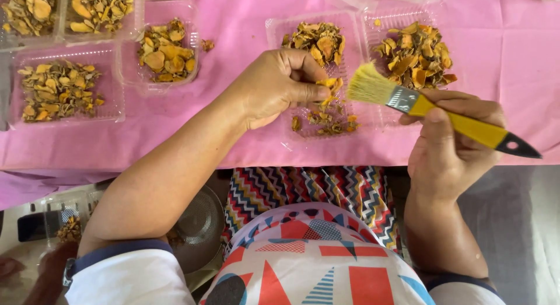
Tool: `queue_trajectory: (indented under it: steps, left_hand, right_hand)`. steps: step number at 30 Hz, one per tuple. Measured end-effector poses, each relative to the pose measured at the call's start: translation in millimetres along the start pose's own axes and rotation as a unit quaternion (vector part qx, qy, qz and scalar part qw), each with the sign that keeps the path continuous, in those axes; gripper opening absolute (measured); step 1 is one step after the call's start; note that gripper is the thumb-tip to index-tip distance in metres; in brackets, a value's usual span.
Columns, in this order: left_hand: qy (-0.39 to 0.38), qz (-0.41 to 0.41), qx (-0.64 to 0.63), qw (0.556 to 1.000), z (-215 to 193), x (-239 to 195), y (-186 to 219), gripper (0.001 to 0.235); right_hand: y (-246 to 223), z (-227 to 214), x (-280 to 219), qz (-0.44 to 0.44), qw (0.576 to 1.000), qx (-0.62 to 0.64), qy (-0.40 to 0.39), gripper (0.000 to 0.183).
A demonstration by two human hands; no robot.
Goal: Packaging dried leaves into small plastic containers and bags using hands and a brush.
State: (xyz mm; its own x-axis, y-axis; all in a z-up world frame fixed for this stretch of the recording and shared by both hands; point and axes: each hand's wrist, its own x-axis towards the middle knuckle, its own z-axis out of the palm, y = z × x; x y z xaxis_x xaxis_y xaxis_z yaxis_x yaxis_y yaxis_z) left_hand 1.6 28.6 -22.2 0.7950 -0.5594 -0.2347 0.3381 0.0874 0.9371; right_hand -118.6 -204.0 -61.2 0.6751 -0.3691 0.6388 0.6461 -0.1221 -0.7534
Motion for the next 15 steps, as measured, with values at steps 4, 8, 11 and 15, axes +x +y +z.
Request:
queue_trajectory:
  steps: [4,8,11,15]
  left_hand:
    - [-0.005,-0.005,0.035,0.999,6,-8,6,0.018]
    - [0.079,0.032,0.201,0.976,9,-12,35,0.013]
    - [0.120,0.125,0.289,0.941,-4,5,41,0.014]
    - [0.122,0.357,0.497,0.781,-45,57,27,0.019]
  right_hand:
    - [-10,7,-2,-0.009,0.999,0.040,-0.012,0.020]
    - [-9,1,-7,0.045,0.996,0.000,-0.070,0.017]
    - [-13,-3,-9,0.036,0.998,-0.013,-0.050,0.020]
    - [-15,-2,-10,0.022,0.997,-0.037,-0.062,0.016]
